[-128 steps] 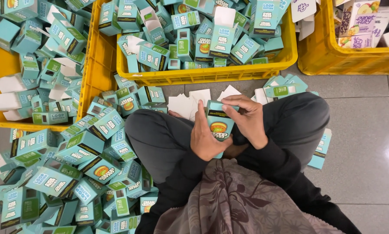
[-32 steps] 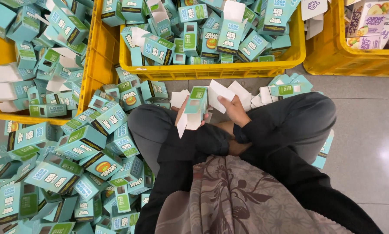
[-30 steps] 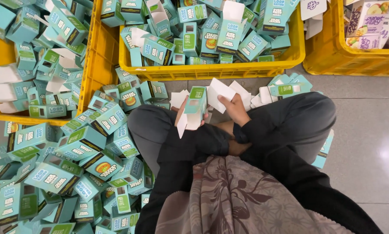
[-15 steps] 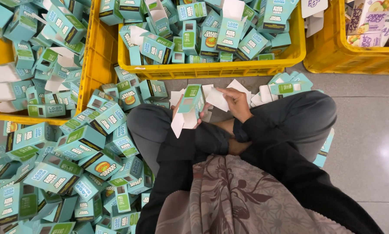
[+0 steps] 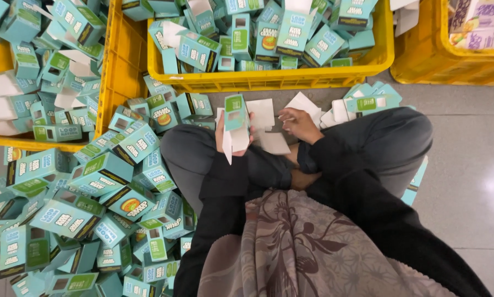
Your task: Folding flat cardboard templates into small boxes and placing them in crates.
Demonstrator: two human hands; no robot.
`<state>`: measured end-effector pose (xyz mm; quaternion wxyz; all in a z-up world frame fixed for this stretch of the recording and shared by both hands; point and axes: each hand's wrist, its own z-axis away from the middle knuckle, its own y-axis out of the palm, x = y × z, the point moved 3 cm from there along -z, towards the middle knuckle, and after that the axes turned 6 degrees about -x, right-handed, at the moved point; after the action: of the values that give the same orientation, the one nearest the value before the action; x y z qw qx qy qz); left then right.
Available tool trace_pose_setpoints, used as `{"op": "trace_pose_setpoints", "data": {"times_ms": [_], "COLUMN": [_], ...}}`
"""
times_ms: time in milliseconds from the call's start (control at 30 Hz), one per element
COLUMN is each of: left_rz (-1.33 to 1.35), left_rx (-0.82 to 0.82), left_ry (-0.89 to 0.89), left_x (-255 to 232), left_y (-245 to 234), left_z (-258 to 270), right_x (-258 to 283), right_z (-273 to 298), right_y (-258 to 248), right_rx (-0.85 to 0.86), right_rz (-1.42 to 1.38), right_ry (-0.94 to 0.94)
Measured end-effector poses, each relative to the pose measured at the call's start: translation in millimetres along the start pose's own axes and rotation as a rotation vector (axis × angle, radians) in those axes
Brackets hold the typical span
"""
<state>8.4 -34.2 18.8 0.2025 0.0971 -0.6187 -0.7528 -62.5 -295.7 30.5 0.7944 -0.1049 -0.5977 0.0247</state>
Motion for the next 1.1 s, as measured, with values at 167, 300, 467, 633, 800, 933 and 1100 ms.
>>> {"op": "trace_pose_setpoints", "data": {"times_ms": [167,300,467,633,800,933,1100], "left_rz": [0.031,0.041,0.034,0.036,0.063,0.034,0.049], "left_rx": [-0.006,0.003,0.024,0.027,0.068,0.084,0.028], "left_ry": [-0.033,-0.041,-0.11,-0.123,-0.035,-0.092,-0.014], "left_x": [1.8,0.0,0.0,2.5,7.6,4.7,7.0], "left_y": [7.6,4.4,15.7,15.6,12.4,15.2,8.4], "left_z": [4.9,2.4,4.4,4.1,1.7,4.1,0.0], "right_x": [21.3,9.2,-8.7,70.8,54.9,-16.1,-22.3], "right_z": [21.1,25.0,18.0,13.9,-11.7,-30.6,-46.3], "right_y": [24.7,37.4,36.4,-5.3,-14.5,-14.8,-36.7], "right_rx": [0.266,0.35,0.309,0.038,-0.125,0.24,-0.149], "right_rz": [0.049,0.448,0.58,0.797,1.443,1.117,0.938], "right_ry": [0.151,-0.051,-0.202,-0.353,-0.463,-0.187,0.194]}}
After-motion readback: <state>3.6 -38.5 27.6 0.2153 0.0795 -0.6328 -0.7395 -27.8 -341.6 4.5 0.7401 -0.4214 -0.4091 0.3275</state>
